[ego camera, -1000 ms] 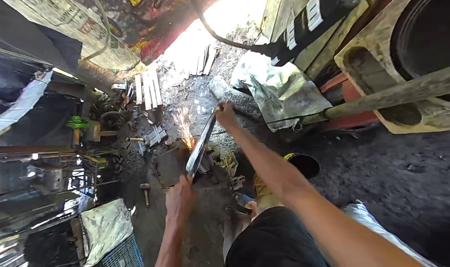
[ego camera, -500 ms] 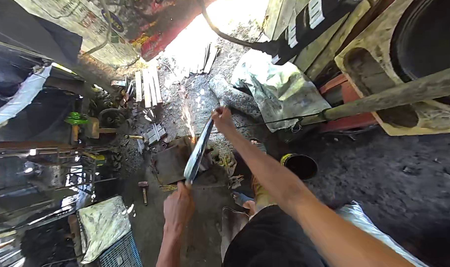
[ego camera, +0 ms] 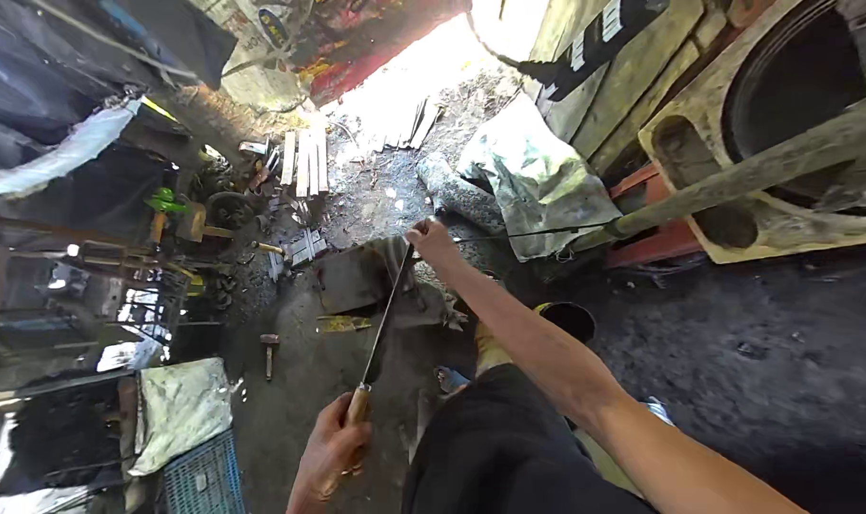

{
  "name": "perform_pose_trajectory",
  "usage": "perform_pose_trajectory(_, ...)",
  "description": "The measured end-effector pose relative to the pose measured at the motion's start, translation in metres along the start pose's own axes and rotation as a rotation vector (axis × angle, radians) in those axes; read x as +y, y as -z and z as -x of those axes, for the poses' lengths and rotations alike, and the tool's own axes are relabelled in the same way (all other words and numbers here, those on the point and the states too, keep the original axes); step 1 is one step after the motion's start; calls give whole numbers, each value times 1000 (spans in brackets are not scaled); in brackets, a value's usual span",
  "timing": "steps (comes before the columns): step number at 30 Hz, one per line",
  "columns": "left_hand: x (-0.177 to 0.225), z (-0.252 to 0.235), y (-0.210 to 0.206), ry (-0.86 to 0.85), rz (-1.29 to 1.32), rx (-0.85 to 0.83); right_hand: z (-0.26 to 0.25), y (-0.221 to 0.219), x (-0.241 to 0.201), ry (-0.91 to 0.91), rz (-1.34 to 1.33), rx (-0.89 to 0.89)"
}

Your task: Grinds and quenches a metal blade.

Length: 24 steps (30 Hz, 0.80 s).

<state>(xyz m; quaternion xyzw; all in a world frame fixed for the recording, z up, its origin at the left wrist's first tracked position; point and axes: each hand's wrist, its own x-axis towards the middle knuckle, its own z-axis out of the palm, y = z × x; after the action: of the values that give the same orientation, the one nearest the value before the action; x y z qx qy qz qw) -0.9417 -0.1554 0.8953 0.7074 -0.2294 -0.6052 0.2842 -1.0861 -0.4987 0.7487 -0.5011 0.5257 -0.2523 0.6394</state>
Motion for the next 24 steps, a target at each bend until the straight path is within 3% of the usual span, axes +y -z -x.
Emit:
perform_pose_trajectory(2, -24, 13, -2, -47, 708, -328, 29, 15, -22, 15, -102, 15)
perform_pose_trajectory(3, -35, 13, -6, -53, 930, -475, 36, 21, -31, 39, -136, 17)
perform_pose_trajectory(6, -53, 9, -18, -66, 1051, -612, 46, 32, -51, 77, -146, -9)
perform_pose_trajectory(7, -53, 9, -17, -74, 961, -573, 45, 32, -53, 85, -148, -6)
perform_pose_trajectory(9, -41, 15, -8, -121, 570, -311, 40, 32, -54, 94, -135, -5)
perform_pose_trajectory(12, -8, 12, 6, -253, -389, 225, 22, 29, -41, 90, -89, -29)
perform_pose_trajectory(15, 17, -16, 11, -332, -1035, 518, -8, 21, -19, -11, -194, -43)
perform_pose_trajectory(19, 45, -82, -1, -299, -1470, 574, -69, 17, 24, -91, -273, 24)
perform_pose_trajectory(24, 94, -205, -32, -97, -1557, 373, -171, 49, 70, -152, -263, 205)
